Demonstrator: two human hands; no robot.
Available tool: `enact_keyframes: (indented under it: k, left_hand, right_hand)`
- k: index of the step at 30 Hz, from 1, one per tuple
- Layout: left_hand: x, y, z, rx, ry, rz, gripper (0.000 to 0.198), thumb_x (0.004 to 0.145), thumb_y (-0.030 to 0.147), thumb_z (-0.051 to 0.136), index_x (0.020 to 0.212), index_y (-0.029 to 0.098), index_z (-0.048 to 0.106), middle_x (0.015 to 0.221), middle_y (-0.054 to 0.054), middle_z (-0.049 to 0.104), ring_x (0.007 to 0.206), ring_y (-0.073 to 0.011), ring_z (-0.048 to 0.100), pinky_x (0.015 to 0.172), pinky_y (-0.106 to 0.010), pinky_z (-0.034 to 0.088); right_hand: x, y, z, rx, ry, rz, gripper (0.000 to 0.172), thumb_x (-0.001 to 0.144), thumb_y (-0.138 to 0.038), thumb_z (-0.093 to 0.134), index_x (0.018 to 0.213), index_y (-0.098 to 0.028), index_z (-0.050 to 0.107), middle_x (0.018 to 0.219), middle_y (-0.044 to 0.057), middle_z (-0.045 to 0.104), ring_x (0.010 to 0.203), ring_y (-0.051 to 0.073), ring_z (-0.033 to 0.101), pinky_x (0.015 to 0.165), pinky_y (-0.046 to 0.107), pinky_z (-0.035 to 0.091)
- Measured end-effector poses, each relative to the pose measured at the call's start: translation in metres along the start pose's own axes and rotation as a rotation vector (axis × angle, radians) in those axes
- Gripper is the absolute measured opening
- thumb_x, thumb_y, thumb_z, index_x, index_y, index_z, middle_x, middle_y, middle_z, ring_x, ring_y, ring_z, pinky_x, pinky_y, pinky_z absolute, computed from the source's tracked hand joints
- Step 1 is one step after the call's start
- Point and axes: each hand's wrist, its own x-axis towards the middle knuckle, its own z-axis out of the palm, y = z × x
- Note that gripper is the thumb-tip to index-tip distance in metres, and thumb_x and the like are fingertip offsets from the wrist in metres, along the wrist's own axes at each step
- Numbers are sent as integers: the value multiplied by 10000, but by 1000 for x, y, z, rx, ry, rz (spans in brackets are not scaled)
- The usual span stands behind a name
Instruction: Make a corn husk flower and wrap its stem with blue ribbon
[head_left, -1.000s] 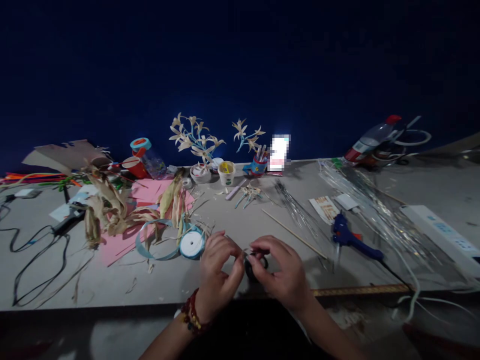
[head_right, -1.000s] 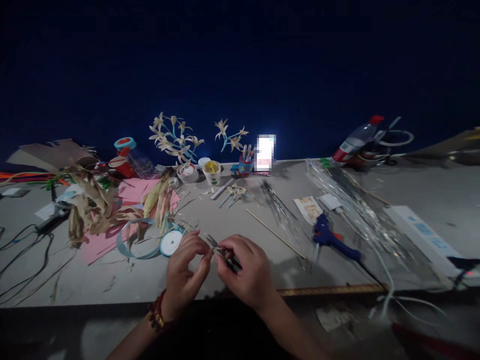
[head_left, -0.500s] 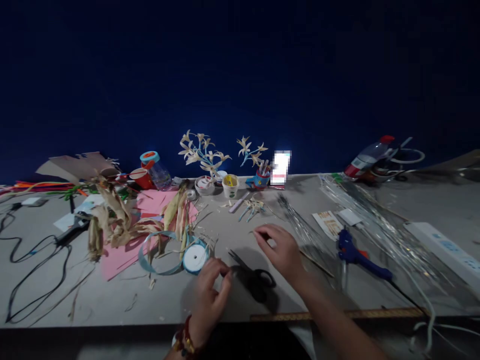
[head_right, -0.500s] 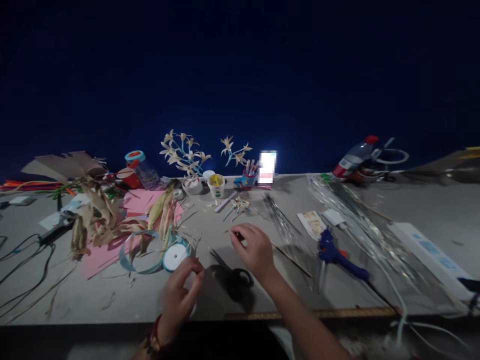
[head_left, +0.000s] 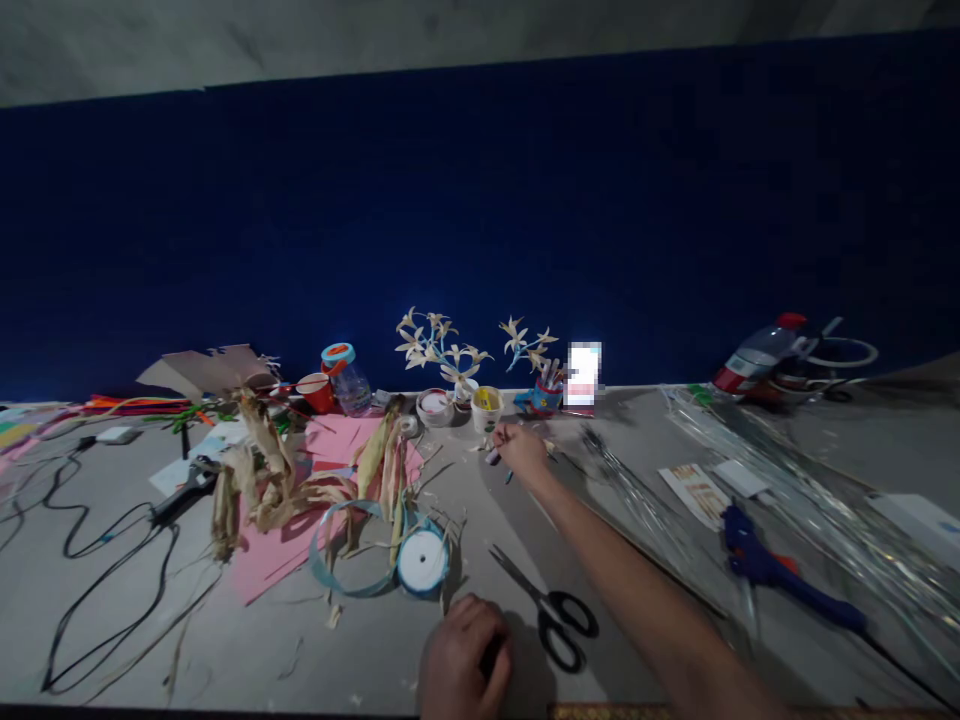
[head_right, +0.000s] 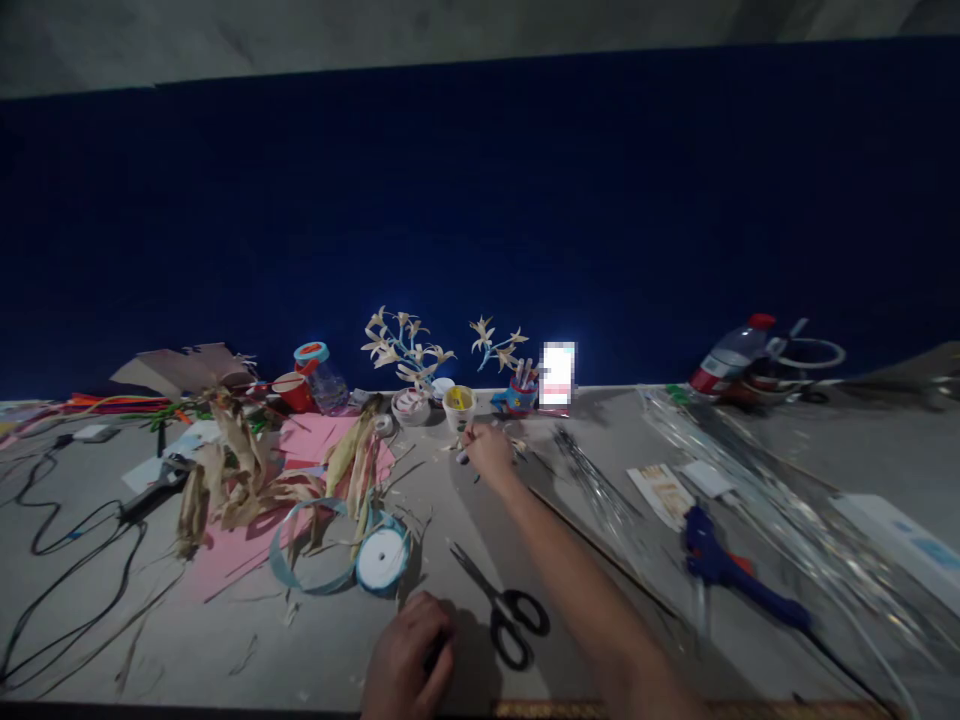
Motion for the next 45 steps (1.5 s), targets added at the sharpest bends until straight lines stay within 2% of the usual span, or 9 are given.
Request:
enact_keyframes:
  k: [4,7,11,15,20,27,32,37,45]
  left_hand:
    - [1,0,-2,-28,-2,-10,161,755,77,493,792,234,494,691,-32,629,665,-205,608,585,-295,458]
    - [1,1,-4,-60,7,-32,153,783,83,488,810,232,509,699,-30,629,676,-199,609,605,-293,467]
    - [1,2,-5,-85,18,-50,133,812,98,494,800,229,512,694,-28,628,673,-189,607,596,-280,467]
    - [0,4,-8,-102,10,-52,132,829,103,489,792,228,507,698,-26,626,685,-187,605,622,-286,479]
    - [1,11,-11,-68,-13,-110,128,816,100,518,802,225,540,724,-29,641,710,-193,600,634,-296,471]
    - [4,17,-18,-84,-7,-181,109,864,146,537,816,216,606,735,-46,665,737,-195,614,662,-306,477]
    - [16,-22,-64,197,219,-358,147,923,177,479,856,197,608,817,-51,676,777,-187,641,735,-315,517]
    - [49,-77,-110,551,173,-562,158,922,245,507,1019,193,620,951,-87,670,854,-226,639,800,-359,506]
    - [86,-108,-109,624,61,-659,142,808,277,642,713,171,650,847,-125,680,930,-310,646,844,-393,458]
  right_hand:
    - [-2,9,-15,10,38,-2,293,981,-327,611,1229,-170,616,1240,98,642,1036,230,662,879,434,570]
    - [-24,22,-32,66,75,-55,271,1025,-312,491,1006,-138,698,919,97,729,885,214,698,797,327,538]
    - [-88,41,-44,194,57,-201,405,1031,-421,408,903,-170,700,635,-11,667,630,159,660,607,235,485]
    - [-158,48,-34,397,-7,-264,416,1026,-448,423,882,-177,704,575,-30,626,540,150,626,531,227,483]
    - [-200,52,-16,384,84,-364,242,989,-350,523,929,-215,714,856,50,759,807,219,729,746,323,589]
    - [-206,58,-9,192,20,-594,240,891,-266,622,1114,-266,712,1145,95,733,1057,281,697,871,431,609]
    - [-206,70,2,186,12,-591,220,905,-228,565,1054,-254,725,1128,100,737,1035,270,703,862,429,610]
    - [-205,75,8,213,-11,-564,219,922,-254,552,1049,-252,731,1138,110,726,1048,272,693,881,443,598]
    - [-210,75,3,217,-70,-515,225,918,-237,573,1089,-253,719,1211,116,700,1120,280,668,942,441,571]
